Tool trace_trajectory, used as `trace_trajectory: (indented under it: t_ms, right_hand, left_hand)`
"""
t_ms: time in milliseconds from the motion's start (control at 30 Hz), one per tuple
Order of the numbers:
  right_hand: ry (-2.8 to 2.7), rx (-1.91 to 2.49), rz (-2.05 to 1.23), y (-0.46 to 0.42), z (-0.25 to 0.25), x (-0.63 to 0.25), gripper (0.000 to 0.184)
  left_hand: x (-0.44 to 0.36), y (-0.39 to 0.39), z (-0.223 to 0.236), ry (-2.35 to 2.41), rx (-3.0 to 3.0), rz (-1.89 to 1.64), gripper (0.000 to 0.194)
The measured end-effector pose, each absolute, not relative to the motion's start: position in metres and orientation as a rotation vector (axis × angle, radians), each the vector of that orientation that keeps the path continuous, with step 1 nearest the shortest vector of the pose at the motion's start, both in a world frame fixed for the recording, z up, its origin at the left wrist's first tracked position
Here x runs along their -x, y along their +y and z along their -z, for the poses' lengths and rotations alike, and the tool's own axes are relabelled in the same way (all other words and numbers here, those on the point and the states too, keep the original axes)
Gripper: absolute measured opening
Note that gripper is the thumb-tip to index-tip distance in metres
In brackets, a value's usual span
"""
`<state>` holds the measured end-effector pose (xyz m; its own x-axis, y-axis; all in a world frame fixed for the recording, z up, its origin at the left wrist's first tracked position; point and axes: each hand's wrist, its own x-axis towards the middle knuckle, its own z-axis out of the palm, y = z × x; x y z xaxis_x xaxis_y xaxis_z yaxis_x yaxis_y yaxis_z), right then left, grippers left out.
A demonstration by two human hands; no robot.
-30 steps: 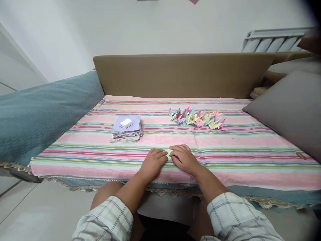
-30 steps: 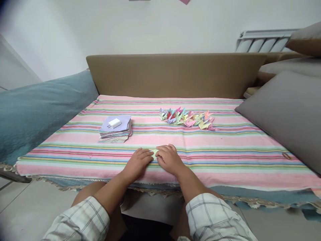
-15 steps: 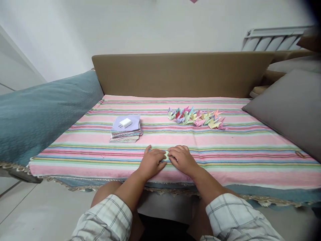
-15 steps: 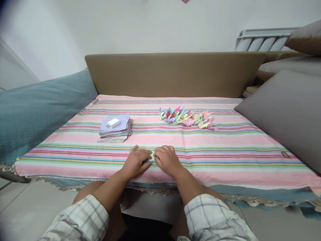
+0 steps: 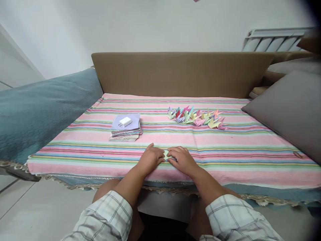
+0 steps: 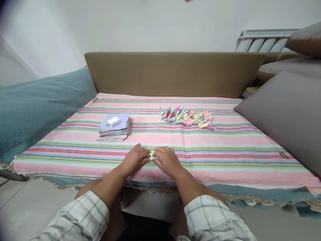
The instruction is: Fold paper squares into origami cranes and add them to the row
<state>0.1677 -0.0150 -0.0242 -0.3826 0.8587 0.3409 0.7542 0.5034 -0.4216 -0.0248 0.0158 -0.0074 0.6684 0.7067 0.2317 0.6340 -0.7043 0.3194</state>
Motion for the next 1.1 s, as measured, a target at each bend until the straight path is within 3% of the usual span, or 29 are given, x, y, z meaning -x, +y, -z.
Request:
trace_trajectory:
  t_ms: [467, 1100]
  right_hand:
    - [-2.159, 1.489, -0.327, -0.013, 0.020, -0.160, 0.014]
    - [-2.106, 1.471, -0.311, -0.006, 0.023, -0.157, 0.016]
  left_hand:
    - [0.028, 0.014, 0.016, 1.083, -2.785, -0.669, 0.015]
    - [0.022, 0.019, 0.018, 1.242, -2.626, -0.693, 0.014]
